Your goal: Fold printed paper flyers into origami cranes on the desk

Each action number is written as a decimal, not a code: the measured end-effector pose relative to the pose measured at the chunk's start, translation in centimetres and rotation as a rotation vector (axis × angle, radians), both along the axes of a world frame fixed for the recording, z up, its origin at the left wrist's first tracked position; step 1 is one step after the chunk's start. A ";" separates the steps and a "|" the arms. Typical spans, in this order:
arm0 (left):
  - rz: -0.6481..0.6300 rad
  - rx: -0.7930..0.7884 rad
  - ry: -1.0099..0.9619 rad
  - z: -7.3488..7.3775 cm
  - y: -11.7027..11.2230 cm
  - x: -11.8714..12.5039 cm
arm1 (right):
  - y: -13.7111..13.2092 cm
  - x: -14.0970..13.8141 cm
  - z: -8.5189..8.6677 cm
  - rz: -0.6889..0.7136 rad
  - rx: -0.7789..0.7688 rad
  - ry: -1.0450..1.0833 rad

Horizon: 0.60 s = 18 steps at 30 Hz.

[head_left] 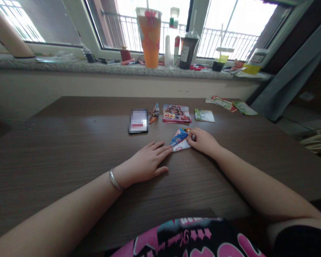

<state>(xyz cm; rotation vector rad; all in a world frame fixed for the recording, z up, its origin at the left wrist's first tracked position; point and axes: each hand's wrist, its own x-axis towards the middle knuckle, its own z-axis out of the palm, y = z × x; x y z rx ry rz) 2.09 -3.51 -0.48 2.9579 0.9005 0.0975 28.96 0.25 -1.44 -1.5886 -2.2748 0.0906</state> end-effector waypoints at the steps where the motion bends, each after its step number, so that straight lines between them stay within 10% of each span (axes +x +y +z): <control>1: -0.007 0.000 -0.004 0.0 0.0 0.0 | 0.0 0.1 0.1 0.001 -0.001 -0.008; 12: -0.101 -0.011 -0.069 0.0 0.1 0.0 | -1.0 0.4 0.7 -0.117 0.110 -0.046; 18: -0.109 -0.002 -0.079 0.1 0.1 0.1 | -1.7 -0.7 1.4 0.332 0.235 -0.123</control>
